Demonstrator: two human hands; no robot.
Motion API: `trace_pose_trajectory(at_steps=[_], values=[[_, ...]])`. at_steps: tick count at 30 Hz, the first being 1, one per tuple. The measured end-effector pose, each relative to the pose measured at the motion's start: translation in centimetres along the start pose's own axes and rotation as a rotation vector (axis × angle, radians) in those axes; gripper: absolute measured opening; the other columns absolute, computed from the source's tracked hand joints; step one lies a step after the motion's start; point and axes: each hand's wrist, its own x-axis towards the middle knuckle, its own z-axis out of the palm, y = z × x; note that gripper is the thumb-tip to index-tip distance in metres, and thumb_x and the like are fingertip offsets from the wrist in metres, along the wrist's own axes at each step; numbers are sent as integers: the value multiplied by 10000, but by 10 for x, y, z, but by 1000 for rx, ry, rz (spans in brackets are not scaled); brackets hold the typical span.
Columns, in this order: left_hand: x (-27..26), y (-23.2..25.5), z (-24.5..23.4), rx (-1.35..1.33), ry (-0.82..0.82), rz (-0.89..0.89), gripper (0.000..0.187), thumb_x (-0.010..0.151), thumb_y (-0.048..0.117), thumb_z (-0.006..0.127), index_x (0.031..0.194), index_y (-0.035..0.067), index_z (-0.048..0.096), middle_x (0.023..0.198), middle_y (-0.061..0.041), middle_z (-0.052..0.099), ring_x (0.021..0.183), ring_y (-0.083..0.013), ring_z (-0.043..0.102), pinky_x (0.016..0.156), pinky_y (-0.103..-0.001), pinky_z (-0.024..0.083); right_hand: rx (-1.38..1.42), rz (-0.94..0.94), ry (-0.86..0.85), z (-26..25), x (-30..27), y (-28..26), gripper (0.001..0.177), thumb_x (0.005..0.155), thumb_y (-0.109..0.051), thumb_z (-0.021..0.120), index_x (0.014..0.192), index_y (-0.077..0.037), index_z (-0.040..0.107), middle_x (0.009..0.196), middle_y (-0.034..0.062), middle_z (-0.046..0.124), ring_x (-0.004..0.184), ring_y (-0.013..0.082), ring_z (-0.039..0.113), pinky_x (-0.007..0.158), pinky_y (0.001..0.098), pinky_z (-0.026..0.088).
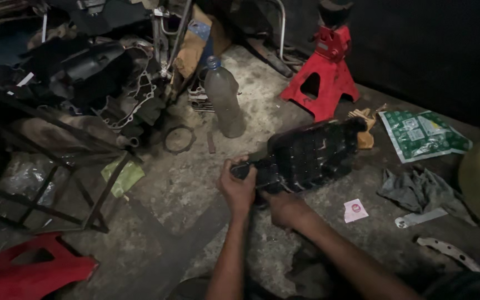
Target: The person wipes a black plastic car part with a cloth. They hold the component with one hand and use the cloth in the other hand to wipe the interior and exterior surfaces.
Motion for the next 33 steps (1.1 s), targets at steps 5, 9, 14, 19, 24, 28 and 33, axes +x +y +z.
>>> trace_pose_trajectory(at_steps=[5,9,14,19,24,28,33], values=[[0,-10,4,-237,-47,70,244,773,-39,763,969,-7,621,1085,-111,768,1036,-163,716,941,-316,556,196,104,-64,-13,-17,-15,641,885,-35,551,1512,-85,429,984,211,770,756,317,776,729,433,623],[-5,1,3,-119,-101,61,234,762,-50,754,959,0,638,1083,-101,786,1068,-147,728,949,-308,549,428,164,-201,-28,-27,-23,701,904,-21,541,1567,-112,332,955,215,748,687,293,768,615,401,644],[2,-10,5,-144,-94,101,240,771,-15,796,946,11,632,1077,-102,785,1039,-150,726,965,-312,546,299,44,-171,6,-3,9,756,850,-70,626,1539,-194,342,966,181,780,730,265,743,605,389,604],[2,-12,1,-211,-47,14,319,765,94,875,941,18,619,1059,-86,788,999,-144,723,927,-308,560,8,-204,337,55,16,9,891,693,-79,698,1500,-80,322,828,230,745,695,366,718,554,455,576],[7,-8,-3,86,72,-99,344,708,165,938,922,9,718,942,-97,786,836,-159,717,798,-315,559,803,52,-248,12,0,-12,599,950,-68,522,1518,-79,331,853,196,779,609,238,741,523,374,605],[9,-21,-4,-81,100,-184,243,869,238,827,915,25,721,867,-59,769,793,-108,675,745,-288,540,1173,116,-270,9,-1,-20,482,982,-94,449,1463,-75,480,754,144,743,505,190,668,419,341,527],[9,-30,-5,2,98,-173,336,967,288,756,847,-9,655,741,-61,666,714,-99,544,668,-283,488,1301,48,-200,-14,-9,-21,697,952,-67,546,1570,-208,256,749,82,728,527,124,645,413,272,456]])
